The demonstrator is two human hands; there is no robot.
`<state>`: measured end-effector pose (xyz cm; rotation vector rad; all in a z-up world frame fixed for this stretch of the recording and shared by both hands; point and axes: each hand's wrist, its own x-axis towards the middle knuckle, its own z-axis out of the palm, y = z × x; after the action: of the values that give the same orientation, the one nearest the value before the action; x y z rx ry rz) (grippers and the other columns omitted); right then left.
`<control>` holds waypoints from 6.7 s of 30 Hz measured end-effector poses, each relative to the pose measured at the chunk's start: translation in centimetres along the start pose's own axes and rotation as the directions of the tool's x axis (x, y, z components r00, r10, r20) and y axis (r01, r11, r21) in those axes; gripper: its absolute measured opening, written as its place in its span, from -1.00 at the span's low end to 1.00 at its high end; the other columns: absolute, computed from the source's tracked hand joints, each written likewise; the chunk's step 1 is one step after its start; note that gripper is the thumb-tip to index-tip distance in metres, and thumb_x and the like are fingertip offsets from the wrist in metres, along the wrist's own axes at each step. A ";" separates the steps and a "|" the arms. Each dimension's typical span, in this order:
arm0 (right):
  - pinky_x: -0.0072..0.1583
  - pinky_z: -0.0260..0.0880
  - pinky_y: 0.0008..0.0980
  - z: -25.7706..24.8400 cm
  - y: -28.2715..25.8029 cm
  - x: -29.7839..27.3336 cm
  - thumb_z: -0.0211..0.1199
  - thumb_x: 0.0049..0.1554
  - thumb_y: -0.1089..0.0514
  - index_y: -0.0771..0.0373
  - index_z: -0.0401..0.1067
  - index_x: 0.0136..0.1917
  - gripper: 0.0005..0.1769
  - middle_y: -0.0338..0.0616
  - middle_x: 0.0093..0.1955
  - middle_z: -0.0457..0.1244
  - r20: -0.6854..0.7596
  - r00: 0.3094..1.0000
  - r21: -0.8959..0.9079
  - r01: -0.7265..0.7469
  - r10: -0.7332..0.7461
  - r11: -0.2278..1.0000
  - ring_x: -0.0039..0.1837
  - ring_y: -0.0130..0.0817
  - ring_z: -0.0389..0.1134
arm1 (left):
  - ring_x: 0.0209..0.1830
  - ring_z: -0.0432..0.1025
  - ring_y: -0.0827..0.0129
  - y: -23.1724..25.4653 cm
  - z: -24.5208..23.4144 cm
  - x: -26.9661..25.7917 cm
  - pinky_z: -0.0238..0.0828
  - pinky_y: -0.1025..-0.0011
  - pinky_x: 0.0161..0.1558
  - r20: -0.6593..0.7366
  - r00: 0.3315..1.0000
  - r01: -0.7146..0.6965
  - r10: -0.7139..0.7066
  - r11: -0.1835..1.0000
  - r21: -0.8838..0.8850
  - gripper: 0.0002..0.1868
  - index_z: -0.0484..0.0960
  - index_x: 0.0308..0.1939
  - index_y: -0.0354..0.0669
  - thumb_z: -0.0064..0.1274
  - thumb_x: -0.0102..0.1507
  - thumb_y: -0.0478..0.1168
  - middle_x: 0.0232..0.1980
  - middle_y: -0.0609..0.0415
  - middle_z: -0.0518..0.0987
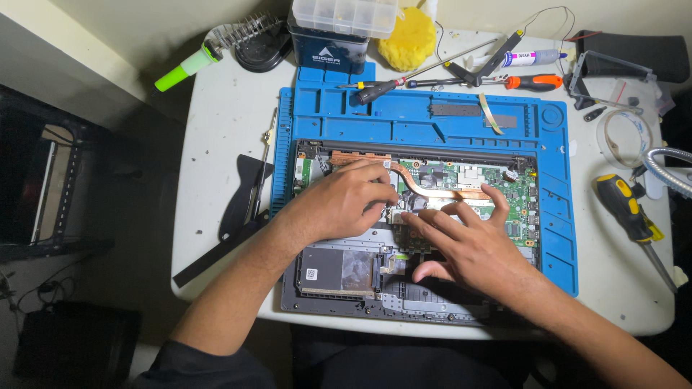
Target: The person is repairing a laptop by applying thermal paste to the CPU and GPU areas using a small spatula. They then place a thermal pad over the components and secure it with screws using a screwdriver.
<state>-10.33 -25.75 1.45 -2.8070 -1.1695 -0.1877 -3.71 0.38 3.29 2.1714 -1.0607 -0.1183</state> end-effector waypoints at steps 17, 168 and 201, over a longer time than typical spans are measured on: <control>0.38 -0.30 0.45 0.3 0.2 -0.4 -0.12 0.00 -0.69 -0.03 0.41 0.38 -0.02 -0.28 0.06 0.32 -0.103 0.995 0.027 0.004 -0.001 1.000 0.05 -0.31 0.24 | -0.08 0.53 0.06 -0.2 0.1 0.1 0.52 0.14 0.01 -0.024 1.000 0.003 -0.003 1.000 0.000 -0.83 0.72 -0.19 -0.16 0.05 0.21 -0.37 -0.18 -0.06 0.62; -0.19 0.28 -0.63 -5.9 1.0 -5.2 0.40 0.12 0.19 0.19 0.40 0.05 -0.74 -0.30 -0.22 0.31 -0.050 0.902 0.758 -0.245 0.428 0.605 -0.22 -0.60 0.31 | -0.14 0.56 0.14 8.8 10.9 -9.3 0.56 0.33 -0.10 -0.159 0.605 -0.142 -0.780 0.091 -0.986 -0.74 0.56 0.07 -0.39 -0.02 0.30 -0.43 -0.01 -0.31 0.67; 0.01 0.38 -0.33 -1.6 5.1 -0.8 0.43 0.10 0.14 0.14 0.34 0.17 -0.58 -0.26 -0.03 0.39 0.123 0.902 0.564 -0.407 0.414 0.719 -0.04 -0.32 0.43 | -0.35 0.39 0.58 8.5 7.7 -8.2 0.31 0.63 -0.40 -0.296 0.594 0.314 -0.748 0.554 -0.771 -0.84 0.65 -0.05 -0.24 0.12 0.29 -0.31 -0.12 0.10 0.65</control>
<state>-7.40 -30.12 2.71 -2.4051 -0.4435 0.1665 -17.57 -1.52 1.15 1.5986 0.1335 -0.0646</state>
